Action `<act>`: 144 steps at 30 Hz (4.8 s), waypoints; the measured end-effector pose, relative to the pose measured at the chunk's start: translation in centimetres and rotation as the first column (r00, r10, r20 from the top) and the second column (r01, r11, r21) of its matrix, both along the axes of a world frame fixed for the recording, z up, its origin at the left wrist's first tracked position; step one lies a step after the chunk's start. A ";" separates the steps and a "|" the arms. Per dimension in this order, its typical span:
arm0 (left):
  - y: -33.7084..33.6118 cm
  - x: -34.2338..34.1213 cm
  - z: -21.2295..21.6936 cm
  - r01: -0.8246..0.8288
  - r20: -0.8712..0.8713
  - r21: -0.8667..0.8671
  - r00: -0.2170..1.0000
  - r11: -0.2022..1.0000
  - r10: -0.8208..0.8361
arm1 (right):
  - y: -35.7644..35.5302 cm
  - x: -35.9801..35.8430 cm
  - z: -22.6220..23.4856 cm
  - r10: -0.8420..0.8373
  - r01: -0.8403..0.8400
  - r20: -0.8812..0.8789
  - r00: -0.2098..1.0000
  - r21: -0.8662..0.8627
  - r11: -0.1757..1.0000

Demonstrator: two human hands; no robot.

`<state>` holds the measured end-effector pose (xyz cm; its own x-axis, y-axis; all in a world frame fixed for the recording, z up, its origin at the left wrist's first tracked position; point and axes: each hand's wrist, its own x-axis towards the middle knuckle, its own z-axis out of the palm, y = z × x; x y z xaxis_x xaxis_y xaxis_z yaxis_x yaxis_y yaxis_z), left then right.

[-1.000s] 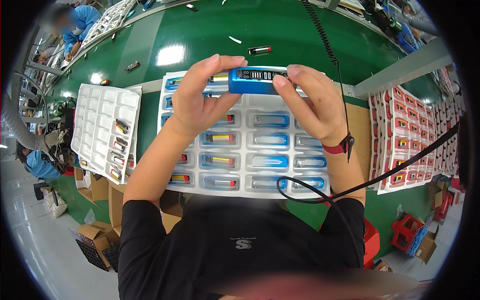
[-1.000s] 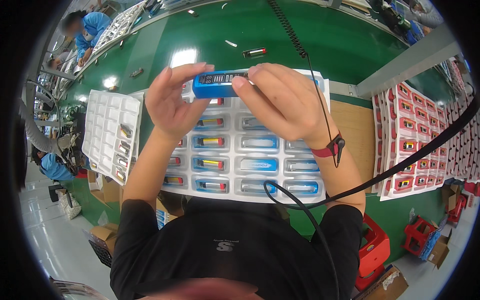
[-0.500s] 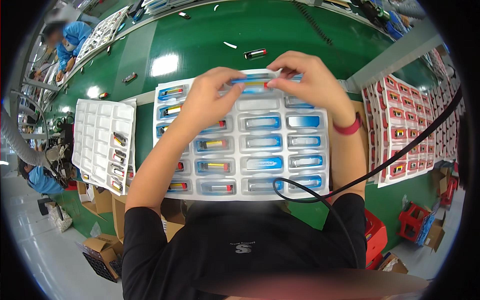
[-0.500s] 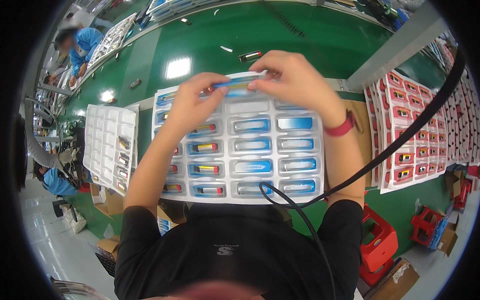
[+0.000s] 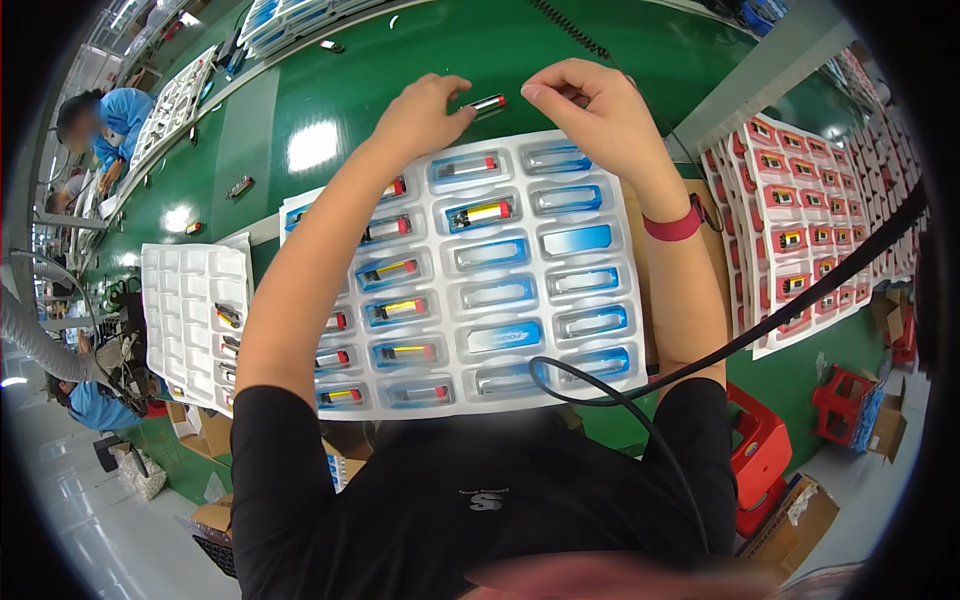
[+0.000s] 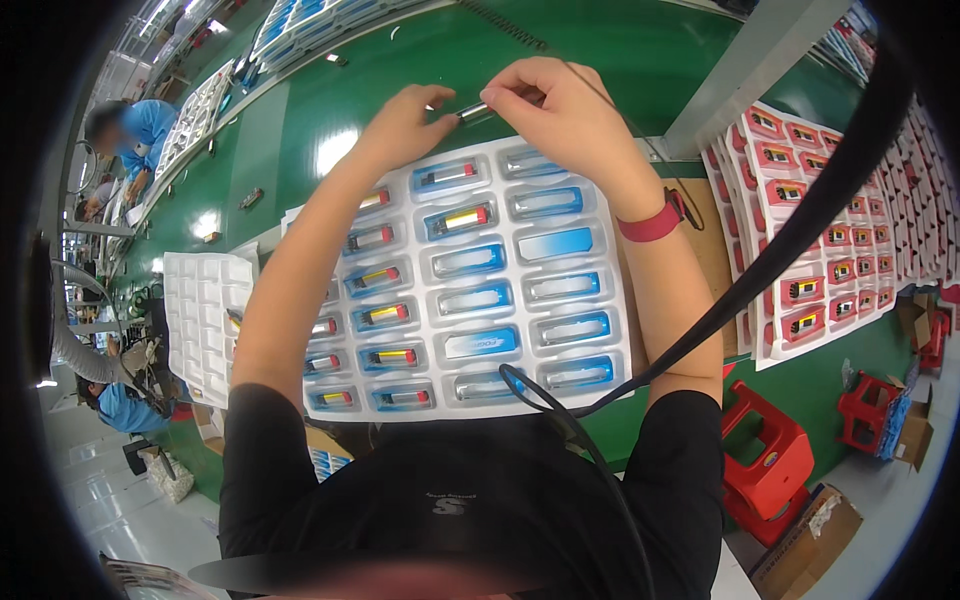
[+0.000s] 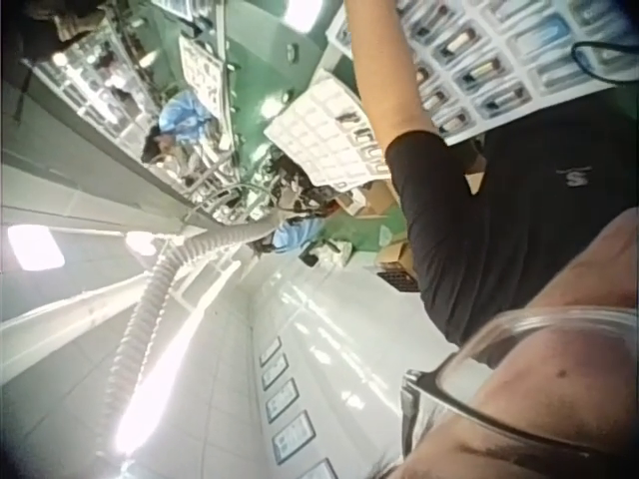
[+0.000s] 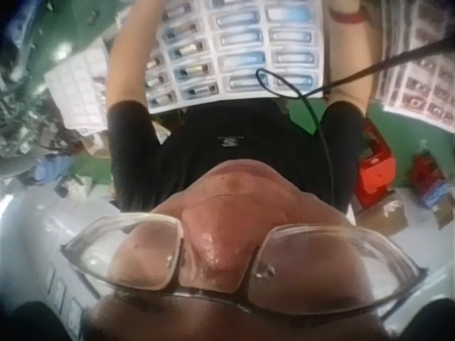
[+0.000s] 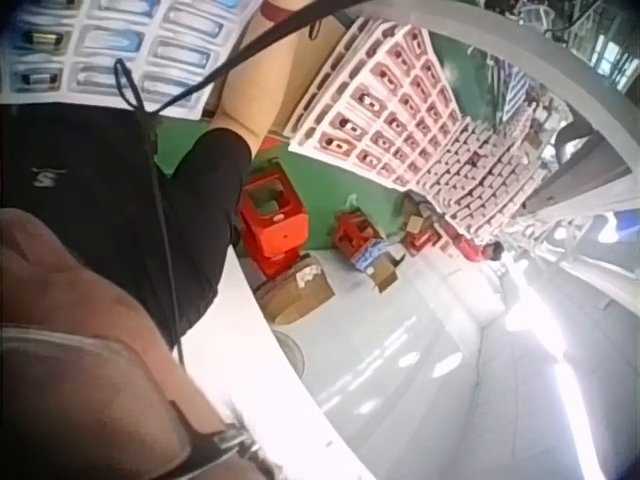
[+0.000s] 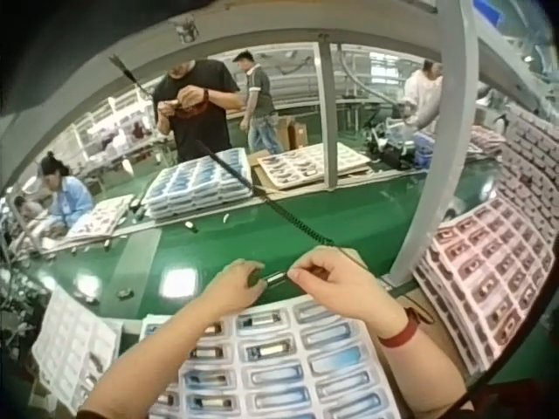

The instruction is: The person assembles small electronic components into plastic housings by hand.

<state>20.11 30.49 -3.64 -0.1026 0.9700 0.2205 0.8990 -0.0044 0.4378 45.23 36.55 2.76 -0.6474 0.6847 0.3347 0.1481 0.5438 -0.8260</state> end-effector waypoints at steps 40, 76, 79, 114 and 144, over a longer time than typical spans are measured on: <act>-14.1 7.7 3.6 0.307 0.159 -0.058 0.942 0.950 -0.295 | -2.7 -0.1 2.2 0.126 -0.216 -0.241 0.962 -0.396 0.892; -13.7 5.8 5.6 -0.034 0.898 0.266 0.373 0.963 -0.235 | -6.6 -3.7 -1.6 0.117 -0.053 -0.413 0.903 0.162 0.985; -13.5 5.9 5.4 -0.016 0.881 0.304 0.384 0.952 -0.275 | -6.6 -4.0 -1.2 0.117 -0.223 -0.489 0.864 -0.163 0.961; -11.9 -19.2 -1.5 -0.317 -0.198 -0.129 0.937 0.940 0.289 | -8.4 -0.4 -1.9 0.311 -0.567 0.561 0.767 0.368 0.737; -15.4 5.6 7.2 0.059 0.627 0.221 0.756 0.974 -0.188 | -6.5 -1.1 1.1 0.229 -0.336 -0.308 0.924 -0.363 0.869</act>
